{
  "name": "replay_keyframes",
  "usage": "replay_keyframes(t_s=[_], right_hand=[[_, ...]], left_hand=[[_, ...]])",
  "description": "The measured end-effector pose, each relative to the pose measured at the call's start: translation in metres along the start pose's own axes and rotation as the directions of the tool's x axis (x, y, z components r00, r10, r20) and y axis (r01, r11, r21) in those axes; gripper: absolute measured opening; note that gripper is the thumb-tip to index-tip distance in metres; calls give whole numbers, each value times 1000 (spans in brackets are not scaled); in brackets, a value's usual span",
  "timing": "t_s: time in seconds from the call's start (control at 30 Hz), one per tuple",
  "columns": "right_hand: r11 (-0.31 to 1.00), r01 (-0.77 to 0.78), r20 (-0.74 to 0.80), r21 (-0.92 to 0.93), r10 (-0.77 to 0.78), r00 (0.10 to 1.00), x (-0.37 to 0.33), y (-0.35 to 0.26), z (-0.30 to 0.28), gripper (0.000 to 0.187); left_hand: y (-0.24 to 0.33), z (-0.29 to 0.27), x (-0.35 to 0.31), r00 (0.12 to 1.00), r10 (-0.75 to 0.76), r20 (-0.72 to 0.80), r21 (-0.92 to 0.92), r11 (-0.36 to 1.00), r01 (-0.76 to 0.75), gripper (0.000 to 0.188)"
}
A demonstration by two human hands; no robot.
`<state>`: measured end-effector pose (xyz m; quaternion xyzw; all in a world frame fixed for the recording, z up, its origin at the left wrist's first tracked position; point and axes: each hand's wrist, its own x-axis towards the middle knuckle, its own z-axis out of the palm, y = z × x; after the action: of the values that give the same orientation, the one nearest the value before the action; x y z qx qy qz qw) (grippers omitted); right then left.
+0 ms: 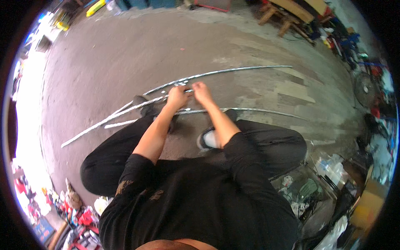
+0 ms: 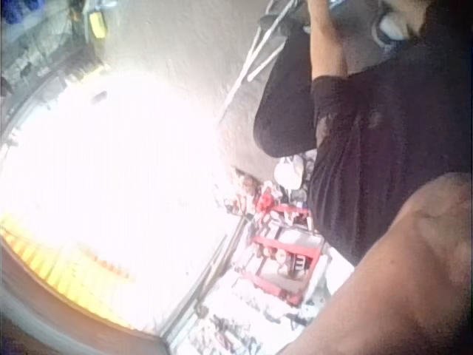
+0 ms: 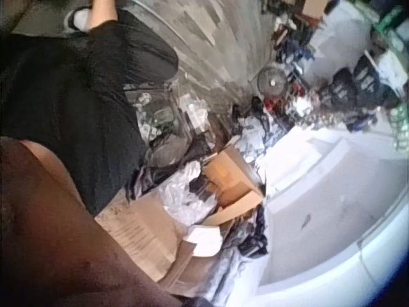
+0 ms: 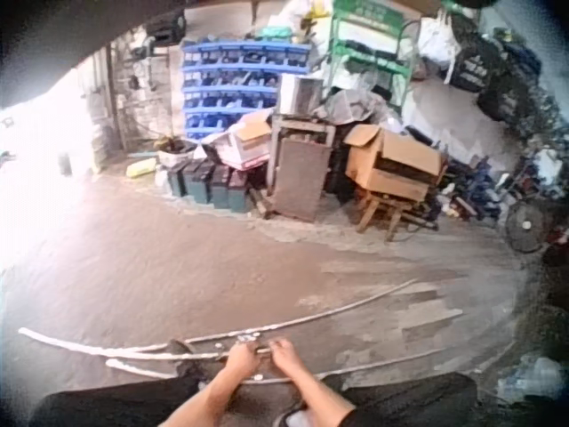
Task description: The person sits on the floor and connects several long metal rods using small connectors. After assembling the rods into a frame, the person stands up and installs the frame onto the front of a scooter.
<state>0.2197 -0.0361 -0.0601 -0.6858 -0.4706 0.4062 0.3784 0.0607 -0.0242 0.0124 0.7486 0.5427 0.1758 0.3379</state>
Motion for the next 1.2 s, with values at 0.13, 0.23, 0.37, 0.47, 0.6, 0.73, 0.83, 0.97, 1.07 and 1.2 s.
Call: replay_keyframes(t_s=[0.13,0.23,0.37,0.47,0.6,0.73,0.83,0.97,1.07,1.2], right_hand=[[950,-247,229,190,202,952,-9,-25,-1,42],[951,-127,219,280,65,974,-18,-36,-3,34],[997,-79,61,-18,80,995,-9,-25,0,41],[972,-190,212,141,157,964,-15,-47,1,49],[962,4,112,274,-36,993,-9,-21,4,34],[994,-99,81,50,95,992,-5,-23,7,41],[975,-152,146,161,129,981,-9,-30,4,41],[970,-100,211,222,53,976,-10,-26,-4,42],[938,-306,226,165,266,937,-9,-43,-2,38],[952,-218,280,214,154,948,-16,-52,-5,41]], left_hand=[[-3,-7,-3,1000,-8,-7,-16,1000,7,34],[-9,-6,-2,1000,-14,-10,49,999,15,33],[-3,-1,0,995,89,-43,15,996,-88,28],[-15,-7,-5,994,59,-87,35,998,-56,27],[-1,-9,-4,999,-26,-28,1,1000,26,30],[-4,-7,-2,999,13,-38,-4,1000,-13,29],[-4,-7,-3,999,7,-39,-18,1000,-8,30],[-5,-5,0,1000,-5,-6,14,1000,5,34],[-7,-7,-1,999,37,-26,-20,999,-38,32],[-18,-8,-1,1000,8,-9,-21,1000,-8,31]])
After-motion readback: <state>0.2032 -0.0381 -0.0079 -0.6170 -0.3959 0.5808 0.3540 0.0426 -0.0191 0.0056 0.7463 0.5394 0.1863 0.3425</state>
